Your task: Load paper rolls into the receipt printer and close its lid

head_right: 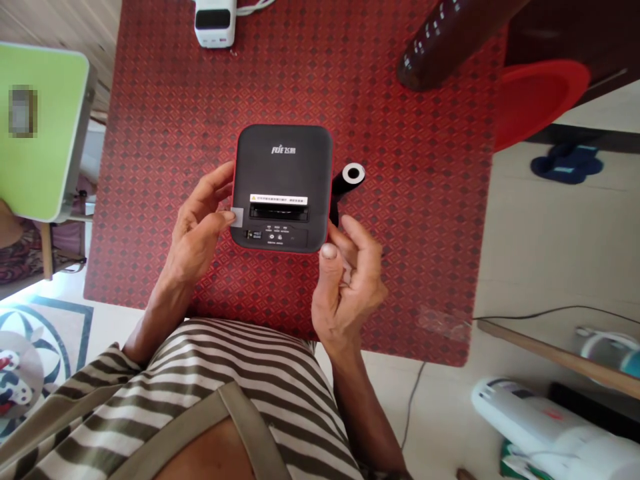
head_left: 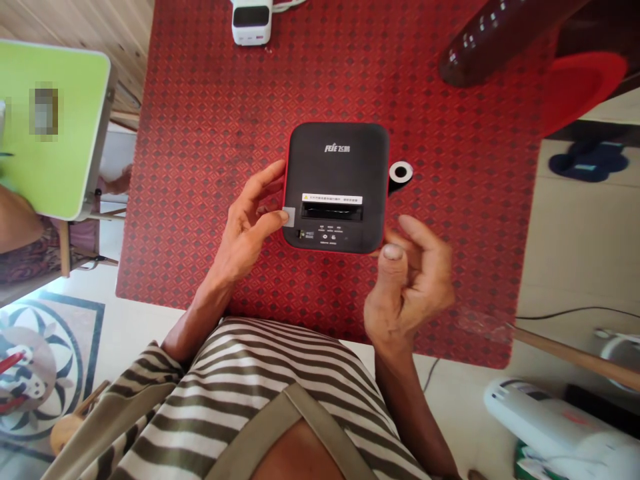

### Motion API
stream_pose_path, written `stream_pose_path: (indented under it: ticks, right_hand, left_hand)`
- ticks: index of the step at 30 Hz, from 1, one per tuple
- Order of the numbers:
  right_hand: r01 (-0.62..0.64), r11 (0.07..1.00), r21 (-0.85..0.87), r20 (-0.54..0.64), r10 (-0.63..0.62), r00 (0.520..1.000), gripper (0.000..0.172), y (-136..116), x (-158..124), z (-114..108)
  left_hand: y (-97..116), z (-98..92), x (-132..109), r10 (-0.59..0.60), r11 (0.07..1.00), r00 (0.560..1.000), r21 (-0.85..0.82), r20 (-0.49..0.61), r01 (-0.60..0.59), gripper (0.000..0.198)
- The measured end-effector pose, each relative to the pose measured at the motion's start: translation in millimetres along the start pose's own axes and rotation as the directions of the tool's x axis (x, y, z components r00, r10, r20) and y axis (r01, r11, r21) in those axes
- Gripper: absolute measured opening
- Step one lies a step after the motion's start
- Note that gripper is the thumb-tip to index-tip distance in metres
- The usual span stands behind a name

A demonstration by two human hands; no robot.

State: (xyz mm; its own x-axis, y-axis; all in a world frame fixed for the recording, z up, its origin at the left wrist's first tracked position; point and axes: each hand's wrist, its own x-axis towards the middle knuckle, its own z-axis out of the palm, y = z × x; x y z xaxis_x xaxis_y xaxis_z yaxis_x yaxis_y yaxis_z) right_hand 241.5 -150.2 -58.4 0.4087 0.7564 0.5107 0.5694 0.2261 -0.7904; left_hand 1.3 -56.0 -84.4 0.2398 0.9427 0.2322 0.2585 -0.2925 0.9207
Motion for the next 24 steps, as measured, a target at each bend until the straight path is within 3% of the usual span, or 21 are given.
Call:
stream_pose_path:
  ticks: [3,6,11,19,24]
  right_hand:
    - [-0.012,0.999,-0.047,0.001,0.012,1.000,0.037,-2,0,-2]
    - [-0.022,0.999,-0.039,0.010,0.022,1.000,0.037,-5,1,-3]
    - [-0.152,0.988,-0.034,0.056,0.154,0.987,0.042,-12,5,-8]
    - [-0.234,0.972,0.014,0.045,0.233,0.971,0.036,-13,6,-9]
    - [-0.253,0.967,0.014,0.056,0.252,0.966,0.036,-14,6,-9]
  left_hand:
    - [-2,1.0,-1,0.006,1.000,1.000,-0.009,0.021,-0.006,0.066]
    - [3,0.2,-2,-0.011,0.992,1.000,-0.124,0.015,0.012,0.064]
    - [17,-2.5,-1,-0.080,0.945,0.996,-0.313,0.048,0.091,0.063]
    - [12,2.0,3,-0.129,0.919,0.991,-0.372,0.033,0.132,0.064]
    - [6,6.4,5,-0.139,0.917,0.990,-0.377,0.013,0.134,0.076]
